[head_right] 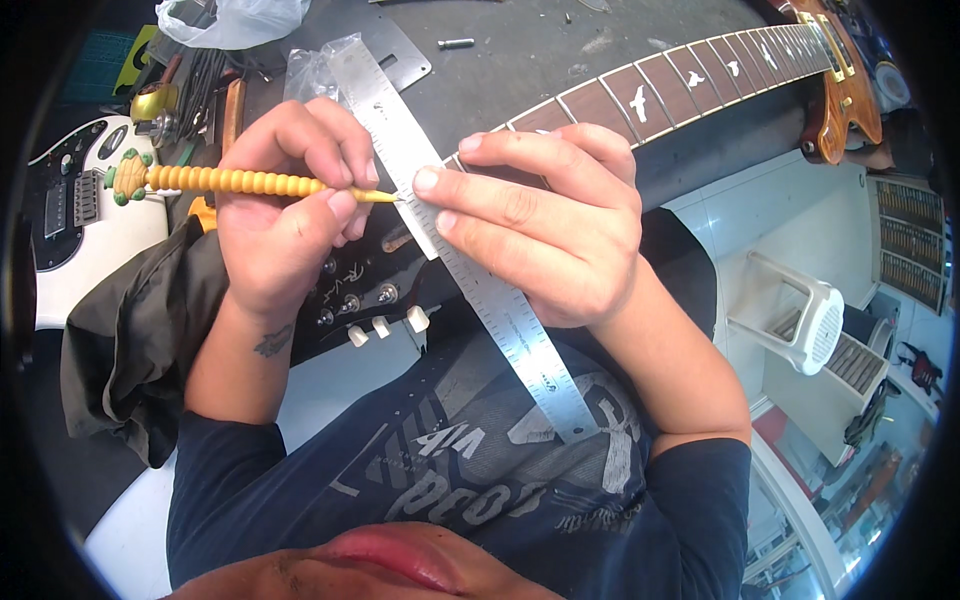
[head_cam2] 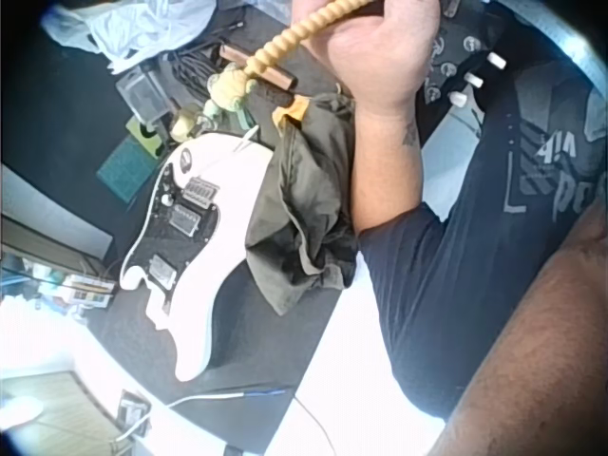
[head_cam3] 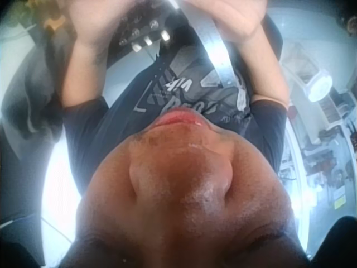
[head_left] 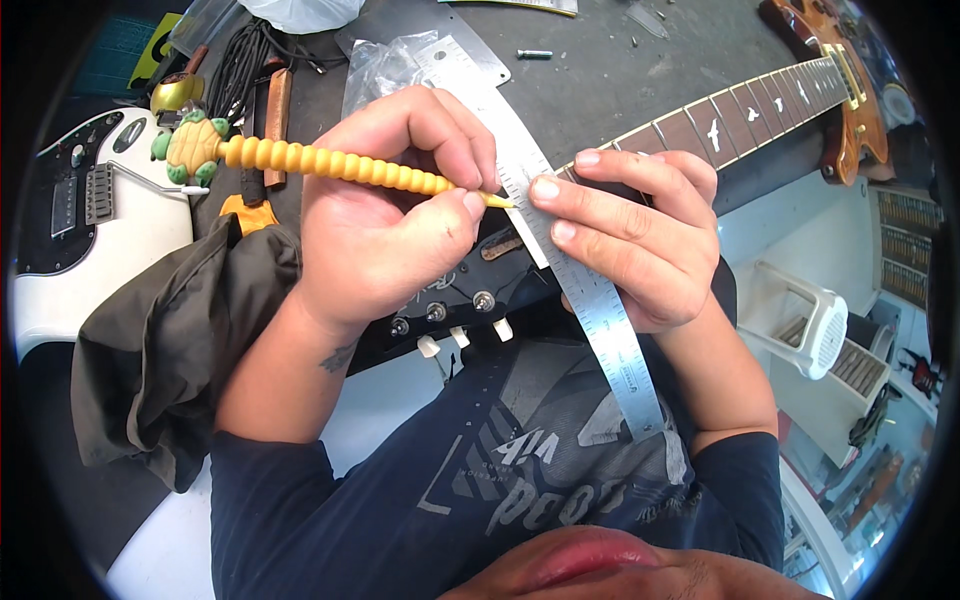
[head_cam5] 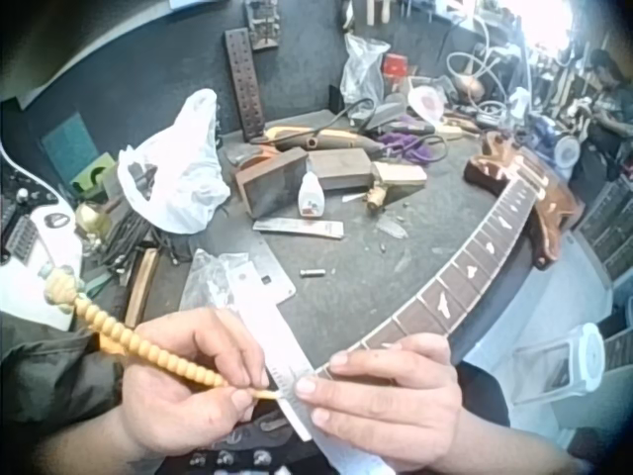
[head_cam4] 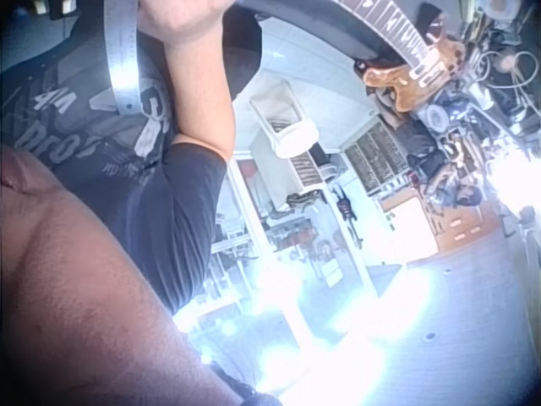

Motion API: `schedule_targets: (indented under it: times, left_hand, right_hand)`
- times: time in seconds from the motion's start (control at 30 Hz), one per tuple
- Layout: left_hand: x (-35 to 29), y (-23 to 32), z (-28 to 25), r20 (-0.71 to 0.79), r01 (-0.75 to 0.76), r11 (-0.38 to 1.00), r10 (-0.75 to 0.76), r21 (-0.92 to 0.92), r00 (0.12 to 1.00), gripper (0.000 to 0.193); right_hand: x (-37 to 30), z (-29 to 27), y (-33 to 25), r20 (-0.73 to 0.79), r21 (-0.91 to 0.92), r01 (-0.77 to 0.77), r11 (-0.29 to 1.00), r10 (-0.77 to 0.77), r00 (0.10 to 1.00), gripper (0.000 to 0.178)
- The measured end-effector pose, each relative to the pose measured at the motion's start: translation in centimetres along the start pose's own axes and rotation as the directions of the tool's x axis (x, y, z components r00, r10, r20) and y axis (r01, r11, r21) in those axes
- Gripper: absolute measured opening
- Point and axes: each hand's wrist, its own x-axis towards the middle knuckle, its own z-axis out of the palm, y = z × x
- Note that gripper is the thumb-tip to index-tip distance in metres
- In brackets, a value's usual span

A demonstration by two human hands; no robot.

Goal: The person measures the nut slot and neck of an electric guitar using a metal ruler and marks points with a yellow pencil.

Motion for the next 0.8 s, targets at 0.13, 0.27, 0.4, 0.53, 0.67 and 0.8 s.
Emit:
schedule_targets:
  times: [0.13,0.27,0.4,0.53,0.67,0.8]
  left_hand:
    - [0.0,0.1,0.1,0.001,0.003,1.000,-0.003,0.022,1.000,0.009]
    - [-0.1,0.1,0.2,0.007,0.004,1.000,-0.004,0.005,1.000,0.009]
    - [0.2,-0.1,-0.3,0.101,-0.055,0.997,0.050,0.051,0.994,0.011]
    - [0.2,-0.2,-0.7,0.185,-0.075,0.993,0.057,0.090,0.981,0.013]
    - [0.1,-0.2,-0.7,0.185,-0.072,0.992,0.052,0.105,0.981,0.013]
    - [0.4,-0.1,-0.8,0.247,-0.130,0.986,0.101,0.104,0.964,0.012]
  right_hand:
    - [0.0,-0.1,0.1,0.002,0.011,0.013,1.000,-0.013,1.000,0.013]
    - [0.0,0.0,0.2,-0.005,0.026,0.011,1.000,-0.010,1.000,0.014]
    - [0.0,0.1,0.1,-0.015,0.030,0.008,1.000,-0.008,1.000,0.014]
    - [0.0,0.0,0.1,-0.015,0.029,0.006,1.000,-0.005,1.000,0.015]
    - [0.0,0.2,0.2,-0.027,0.034,0.013,0.999,-0.012,1.000,0.015]
    - [-0.1,0.2,0.3,-0.026,0.034,0.017,0.999,-0.016,1.000,0.016]
